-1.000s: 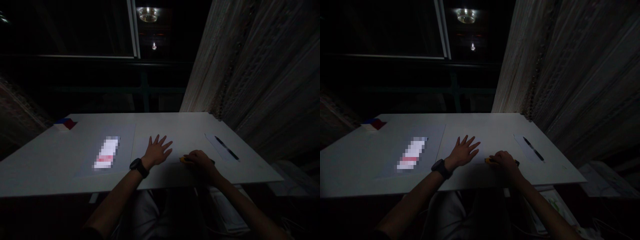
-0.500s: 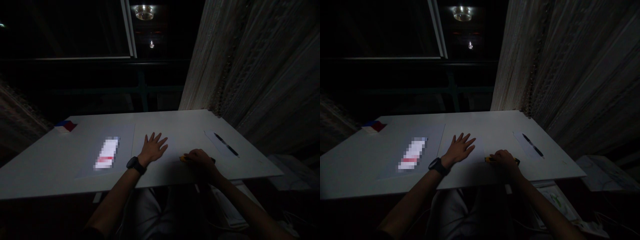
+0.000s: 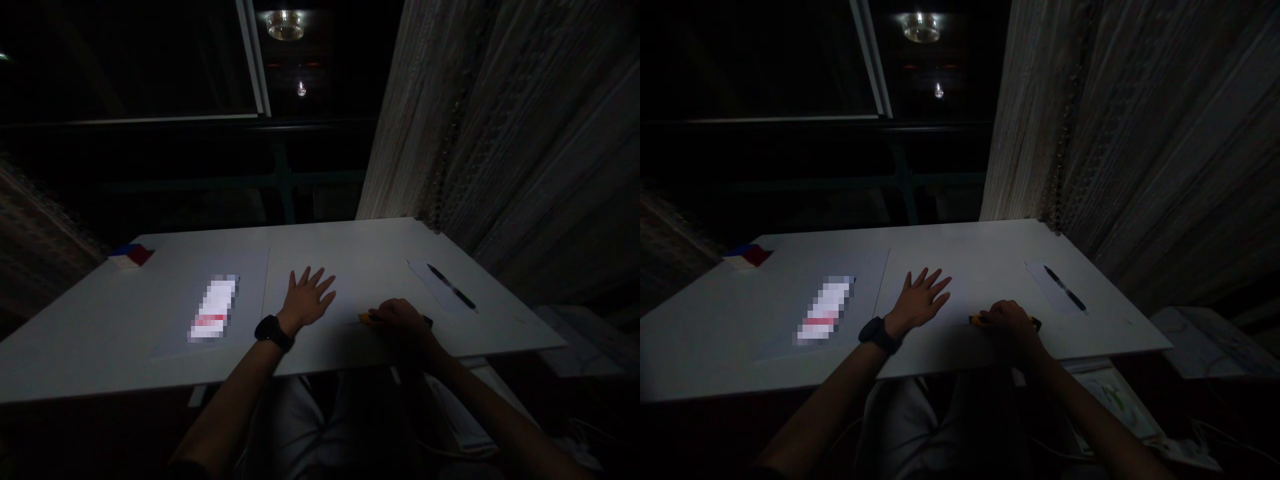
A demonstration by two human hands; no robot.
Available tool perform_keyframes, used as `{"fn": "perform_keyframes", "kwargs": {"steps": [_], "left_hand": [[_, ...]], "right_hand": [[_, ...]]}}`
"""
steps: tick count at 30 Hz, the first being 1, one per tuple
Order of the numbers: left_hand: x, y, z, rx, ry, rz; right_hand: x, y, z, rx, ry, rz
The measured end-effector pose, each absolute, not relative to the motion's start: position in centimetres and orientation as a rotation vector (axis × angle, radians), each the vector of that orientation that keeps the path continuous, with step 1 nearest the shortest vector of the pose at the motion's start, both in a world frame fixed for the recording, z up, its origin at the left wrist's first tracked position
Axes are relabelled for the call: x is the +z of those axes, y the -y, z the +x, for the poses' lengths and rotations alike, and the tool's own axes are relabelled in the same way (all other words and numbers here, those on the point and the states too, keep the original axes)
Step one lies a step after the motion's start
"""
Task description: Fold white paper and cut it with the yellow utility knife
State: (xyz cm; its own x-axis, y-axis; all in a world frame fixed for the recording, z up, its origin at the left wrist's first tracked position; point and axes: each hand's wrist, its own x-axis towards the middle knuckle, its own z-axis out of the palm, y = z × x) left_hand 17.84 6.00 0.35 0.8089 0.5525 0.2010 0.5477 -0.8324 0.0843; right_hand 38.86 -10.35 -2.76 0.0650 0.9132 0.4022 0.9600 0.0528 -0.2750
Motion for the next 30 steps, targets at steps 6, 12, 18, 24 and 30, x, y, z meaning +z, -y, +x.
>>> {"fn": "perform_keyframes", "kwargs": {"steps": [6, 12, 18, 24, 30], "left_hand": [[1.2, -5.9, 17.9, 0.365, -0.836, 2.989], [1.3, -5.6, 18.9, 0.370, -0.740, 2.985], [0.6, -5.2, 19.2, 0.342, -0.718, 2.996], [1.0, -5.3, 19.4, 0.296, -0.704, 2.977], [0.7, -5.6, 19.7, 0.329, -0.648, 2.991]], "right_hand": [[-3.4, 10.7, 38.6, -0.153, 1.878, -1.856], [-3.8, 10.9, 38.7, -0.166, 1.908, -1.846], [-3.7, 11.0, 38.8, -0.232, 1.961, -1.824], [-3.5, 10.8, 38.7, -0.226, 1.946, -1.874], [-3.1, 10.5, 38.8, -0.171, 1.911, -1.914]]}}
